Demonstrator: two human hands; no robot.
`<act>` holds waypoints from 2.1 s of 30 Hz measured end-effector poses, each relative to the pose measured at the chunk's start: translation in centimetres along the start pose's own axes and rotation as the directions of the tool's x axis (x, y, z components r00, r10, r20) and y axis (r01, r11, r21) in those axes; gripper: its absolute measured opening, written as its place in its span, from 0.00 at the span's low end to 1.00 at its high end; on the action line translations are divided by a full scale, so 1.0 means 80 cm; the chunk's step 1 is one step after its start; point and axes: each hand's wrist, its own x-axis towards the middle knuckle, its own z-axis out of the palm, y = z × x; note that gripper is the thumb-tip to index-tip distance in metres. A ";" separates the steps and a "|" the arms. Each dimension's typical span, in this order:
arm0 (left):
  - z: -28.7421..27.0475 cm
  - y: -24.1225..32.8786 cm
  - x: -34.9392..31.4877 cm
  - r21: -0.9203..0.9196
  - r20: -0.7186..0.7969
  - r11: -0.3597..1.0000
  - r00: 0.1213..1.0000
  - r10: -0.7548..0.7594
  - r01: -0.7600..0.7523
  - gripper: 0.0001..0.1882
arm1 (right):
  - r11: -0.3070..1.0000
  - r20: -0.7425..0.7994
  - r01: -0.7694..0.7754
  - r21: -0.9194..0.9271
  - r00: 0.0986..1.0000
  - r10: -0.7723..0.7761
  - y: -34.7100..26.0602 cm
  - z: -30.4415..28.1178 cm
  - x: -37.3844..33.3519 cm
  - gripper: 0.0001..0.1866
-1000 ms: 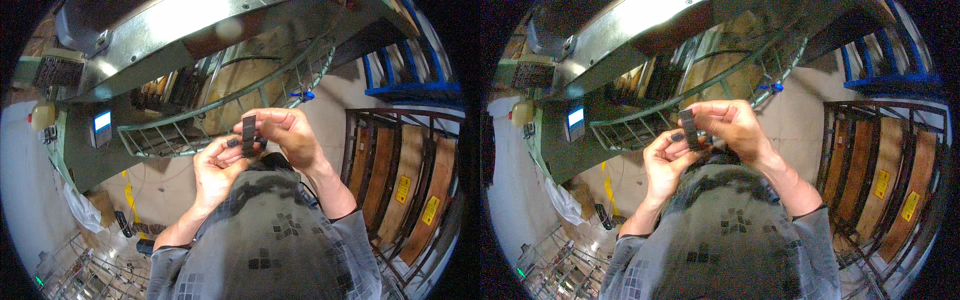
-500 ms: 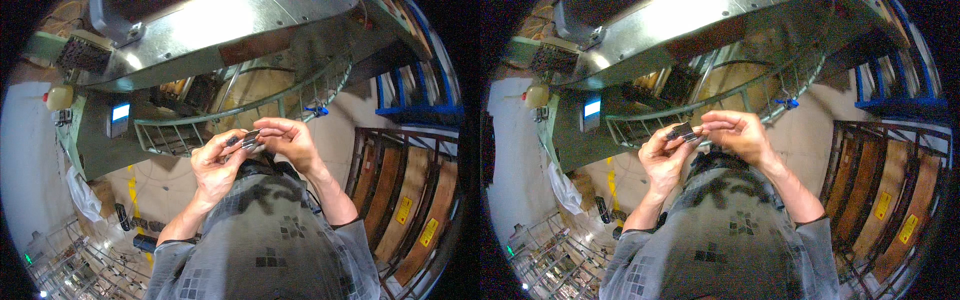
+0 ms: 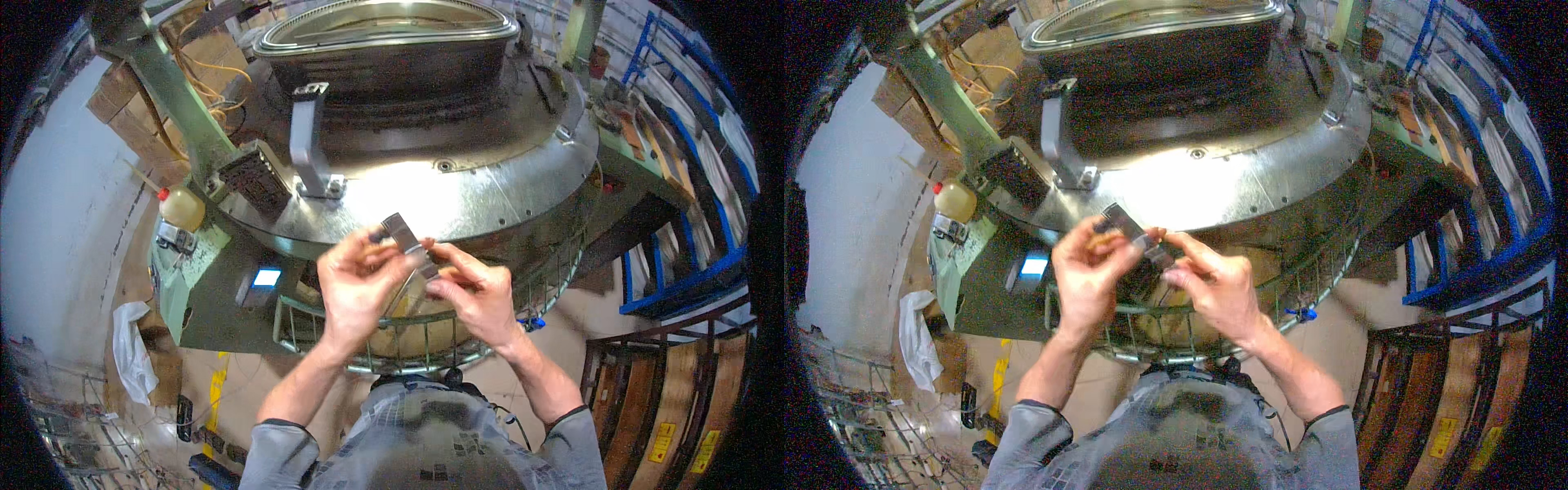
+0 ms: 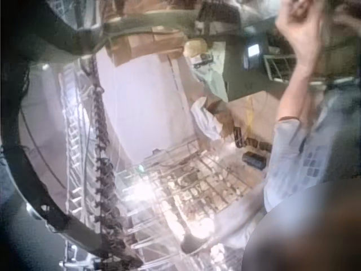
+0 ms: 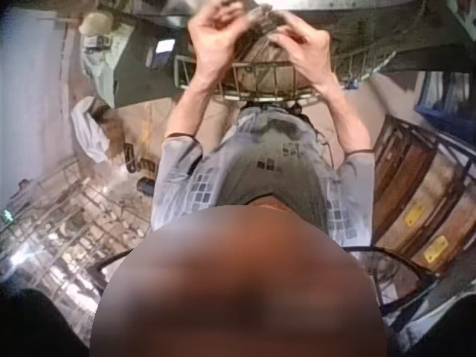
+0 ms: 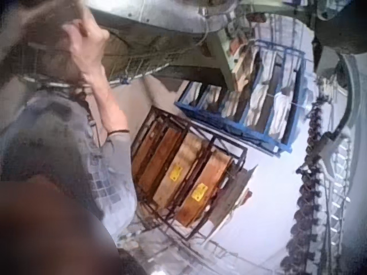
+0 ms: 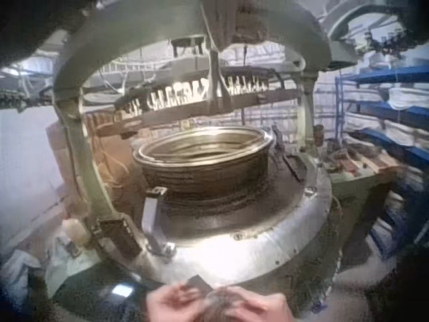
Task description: The person repeatedly picks up small metal strips from a wooden tray, bends them by hand, and inserts them into slots on a large circular metal machine. The person continues this cycle of retrieving, bending, and inserting strips throughout the clip.
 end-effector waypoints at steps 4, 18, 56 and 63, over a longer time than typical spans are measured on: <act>-0.010 0.015 0.084 0.026 0.073 1.000 0.997 0.013 -0.015 0.14 | 0.898 -0.049 0.257 -0.357 0.955 -0.293 0.001 -0.004 0.075 0.13; -0.024 -0.058 0.279 -0.171 0.263 0.967 0.955 -0.139 0.188 0.09 | 0.978 0.113 -0.155 0.137 0.984 0.140 0.064 -0.050 0.246 0.05; -0.026 -0.069 0.326 0.973 0.224 -0.019 0.909 0.351 -0.232 0.05 | 0.947 -0.095 0.141 -0.288 0.980 -0.174 0.129 -0.010 0.380 0.08; -0.027 -0.069 0.326 0.963 0.262 -0.046 0.887 0.381 -0.265 0.05 | 0.930 -0.102 0.209 -0.302 0.963 -0.249 0.134 -0.008 0.384 0.09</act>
